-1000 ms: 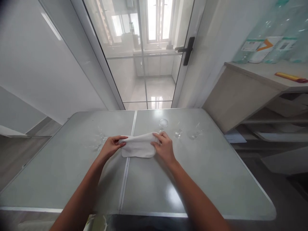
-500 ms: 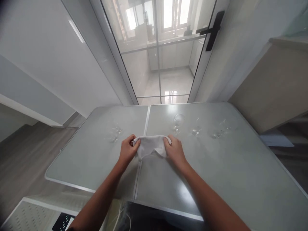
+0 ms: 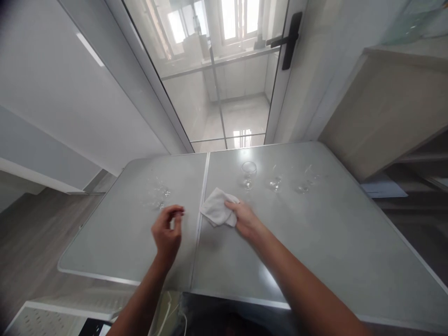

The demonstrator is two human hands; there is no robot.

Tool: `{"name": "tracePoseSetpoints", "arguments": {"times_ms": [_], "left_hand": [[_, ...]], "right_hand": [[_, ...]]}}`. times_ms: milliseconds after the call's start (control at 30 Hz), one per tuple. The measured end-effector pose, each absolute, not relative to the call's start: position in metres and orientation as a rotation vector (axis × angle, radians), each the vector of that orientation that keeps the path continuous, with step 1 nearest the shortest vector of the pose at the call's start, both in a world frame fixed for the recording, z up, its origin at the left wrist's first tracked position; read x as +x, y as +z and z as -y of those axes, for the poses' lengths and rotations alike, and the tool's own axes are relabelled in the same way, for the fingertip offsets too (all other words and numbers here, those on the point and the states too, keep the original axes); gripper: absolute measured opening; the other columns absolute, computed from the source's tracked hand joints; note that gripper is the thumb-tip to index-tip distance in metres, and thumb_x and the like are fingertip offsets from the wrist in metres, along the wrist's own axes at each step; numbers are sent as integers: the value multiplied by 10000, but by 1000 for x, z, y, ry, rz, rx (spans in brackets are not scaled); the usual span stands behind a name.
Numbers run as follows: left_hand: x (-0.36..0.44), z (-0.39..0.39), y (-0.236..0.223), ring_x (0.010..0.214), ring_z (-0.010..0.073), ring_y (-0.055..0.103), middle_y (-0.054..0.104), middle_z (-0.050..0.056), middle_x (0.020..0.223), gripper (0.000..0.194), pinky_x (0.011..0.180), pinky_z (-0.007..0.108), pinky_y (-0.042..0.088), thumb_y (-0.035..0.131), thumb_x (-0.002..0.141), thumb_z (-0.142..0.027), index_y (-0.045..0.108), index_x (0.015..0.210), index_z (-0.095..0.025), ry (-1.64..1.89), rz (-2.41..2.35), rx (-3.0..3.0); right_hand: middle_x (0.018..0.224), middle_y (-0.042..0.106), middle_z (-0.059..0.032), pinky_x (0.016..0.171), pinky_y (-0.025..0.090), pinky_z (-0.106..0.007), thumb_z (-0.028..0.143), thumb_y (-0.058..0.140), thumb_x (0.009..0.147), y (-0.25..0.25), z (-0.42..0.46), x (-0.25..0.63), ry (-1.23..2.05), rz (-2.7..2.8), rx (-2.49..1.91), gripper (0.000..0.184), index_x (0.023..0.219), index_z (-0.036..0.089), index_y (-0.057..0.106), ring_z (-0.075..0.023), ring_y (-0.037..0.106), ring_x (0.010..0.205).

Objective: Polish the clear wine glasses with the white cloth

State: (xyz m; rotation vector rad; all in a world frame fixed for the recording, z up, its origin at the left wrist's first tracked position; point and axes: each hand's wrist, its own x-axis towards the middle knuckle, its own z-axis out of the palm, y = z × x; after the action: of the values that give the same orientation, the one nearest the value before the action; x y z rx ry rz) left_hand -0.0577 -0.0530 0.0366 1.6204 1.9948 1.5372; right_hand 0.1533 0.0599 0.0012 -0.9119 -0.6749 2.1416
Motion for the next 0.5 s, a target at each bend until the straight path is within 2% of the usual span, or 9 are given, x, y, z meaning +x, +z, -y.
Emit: {"name": "tracePoseSetpoints", "arguments": {"times_ms": [67,100,167,267,367,433,500], "left_hand": [[-92,64,31,969,229,606,607,82,1073,180,915,392,501,620,930,-301,629,1085,-211,1799,-2403,1393],[-110,67,28,1014,236,590,578,96,1149,292,924,400,496,672,896,-336,602,1146,-202,1846,-2550,1283],[-142,68,19,1088,252,577,529,126,1263,541,927,411,503,768,815,-399,528,1253,-191,1829,-2663,1157],[-177,59,4,1215,288,562,532,154,1322,738,1025,459,474,854,717,-431,471,1301,-191,1649,-2592,1129],[-189,45,-6,1251,292,581,597,165,1309,655,1074,473,444,822,766,-413,477,1280,-199,1525,-2422,1214],[-186,40,-6,1218,271,619,655,148,1247,514,1061,454,454,735,860,-399,493,1271,-208,1502,-2357,1289],[-176,36,-2,1137,238,664,695,115,1158,461,1014,412,488,669,917,-392,497,1307,-216,1517,-2316,1385]], "right_hand": [[959,770,-97,745,608,-360,251,766,801,-4,-60,152,2114,631,-956,221,1004,172,726,-246,730,844],[964,771,-96,743,613,-357,249,751,817,-5,-60,151,2100,623,-972,204,1007,176,727,-244,731,846],[963,770,-94,729,618,-339,236,735,827,-8,-59,150,2077,612,-1002,168,984,177,733,-235,729,837],[950,768,-86,712,617,-315,226,740,820,-11,-59,149,2060,613,-1045,146,958,177,738,-222,722,812],[934,767,-83,708,614,-323,226,762,797,-16,-60,149,2022,645,-1087,165,954,180,735,-228,721,802],[934,764,-82,707,603,-321,249,776,787,-19,-61,150,1976,682,-1104,194,962,179,733,-229,718,804],[935,759,-76,716,585,-316,301,787,786,-21,-63,151,1908,748,-1114,251,994,172,729,-227,711,817]]}}
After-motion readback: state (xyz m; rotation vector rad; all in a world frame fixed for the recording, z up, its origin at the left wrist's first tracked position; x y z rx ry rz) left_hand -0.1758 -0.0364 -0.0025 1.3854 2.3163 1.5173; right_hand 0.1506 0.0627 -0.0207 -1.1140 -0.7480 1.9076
